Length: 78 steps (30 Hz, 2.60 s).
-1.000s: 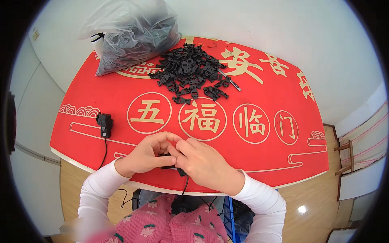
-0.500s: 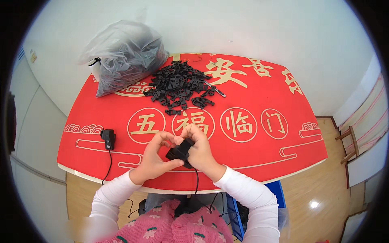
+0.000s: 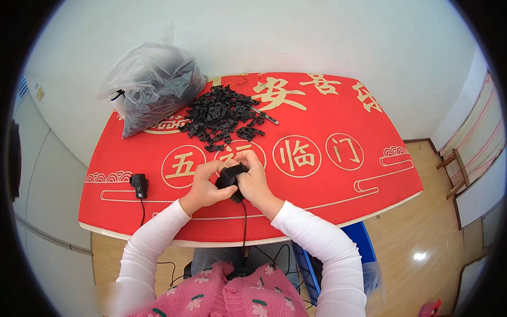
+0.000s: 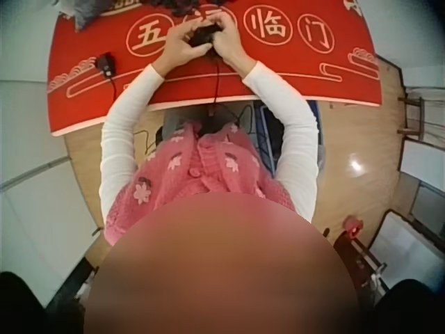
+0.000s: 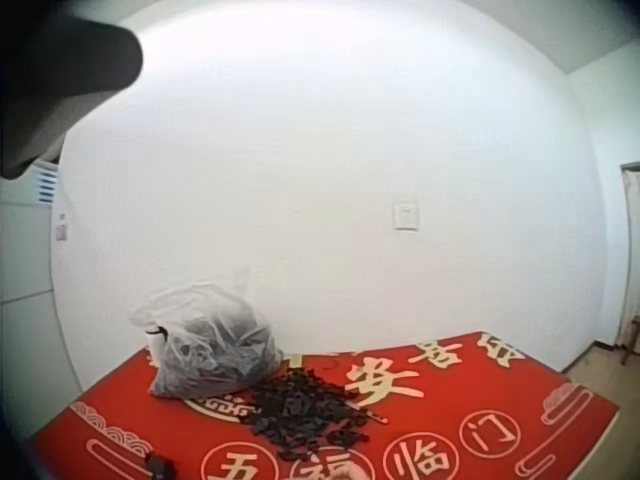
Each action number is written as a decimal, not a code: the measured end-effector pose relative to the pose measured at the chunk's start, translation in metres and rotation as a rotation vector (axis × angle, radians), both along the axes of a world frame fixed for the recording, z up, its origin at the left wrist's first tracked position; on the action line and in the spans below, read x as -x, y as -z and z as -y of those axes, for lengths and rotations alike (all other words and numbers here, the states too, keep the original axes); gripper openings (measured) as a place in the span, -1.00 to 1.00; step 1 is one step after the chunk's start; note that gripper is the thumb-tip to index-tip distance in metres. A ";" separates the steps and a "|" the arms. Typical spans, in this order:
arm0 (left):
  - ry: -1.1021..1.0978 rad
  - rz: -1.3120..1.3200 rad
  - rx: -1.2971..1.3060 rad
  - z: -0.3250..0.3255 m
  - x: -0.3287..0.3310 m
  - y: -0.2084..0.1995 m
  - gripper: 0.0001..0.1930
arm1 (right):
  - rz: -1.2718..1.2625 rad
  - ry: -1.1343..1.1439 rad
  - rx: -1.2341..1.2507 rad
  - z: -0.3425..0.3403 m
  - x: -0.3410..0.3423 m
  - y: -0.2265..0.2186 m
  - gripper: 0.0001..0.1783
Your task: Assembling small black plastic components using a thin metal tool on a table.
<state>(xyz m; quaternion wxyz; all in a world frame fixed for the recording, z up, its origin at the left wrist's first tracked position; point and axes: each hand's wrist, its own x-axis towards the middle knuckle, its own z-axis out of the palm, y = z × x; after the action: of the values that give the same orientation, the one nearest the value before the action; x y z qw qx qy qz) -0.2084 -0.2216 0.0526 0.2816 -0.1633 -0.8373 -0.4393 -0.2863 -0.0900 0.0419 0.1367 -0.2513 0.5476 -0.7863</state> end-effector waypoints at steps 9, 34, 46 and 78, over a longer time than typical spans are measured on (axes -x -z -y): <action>0.103 0.236 -0.319 0.008 0.002 0.001 -0.82 | -0.645 0.059 -0.582 -0.040 0.055 -0.024 -0.84; 0.126 0.481 -0.350 -0.010 0.028 0.022 -0.75 | -0.407 0.101 -0.305 -0.024 0.082 0.044 -0.75; 0.113 0.404 -0.404 -0.016 0.044 0.026 -0.62 | -0.397 -0.377 -0.492 -0.062 0.094 -0.030 -0.70; -0.296 0.206 0.247 -0.053 0.024 0.011 -0.31 | -0.717 0.100 -0.670 -0.082 0.035 0.018 -0.80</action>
<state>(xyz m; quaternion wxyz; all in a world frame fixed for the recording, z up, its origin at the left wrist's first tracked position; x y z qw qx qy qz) -0.2321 -0.1688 0.0420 0.2340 -0.0263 -0.9239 -0.3015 -0.3217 -0.0080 0.0241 -0.0251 -0.4217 0.7942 -0.4367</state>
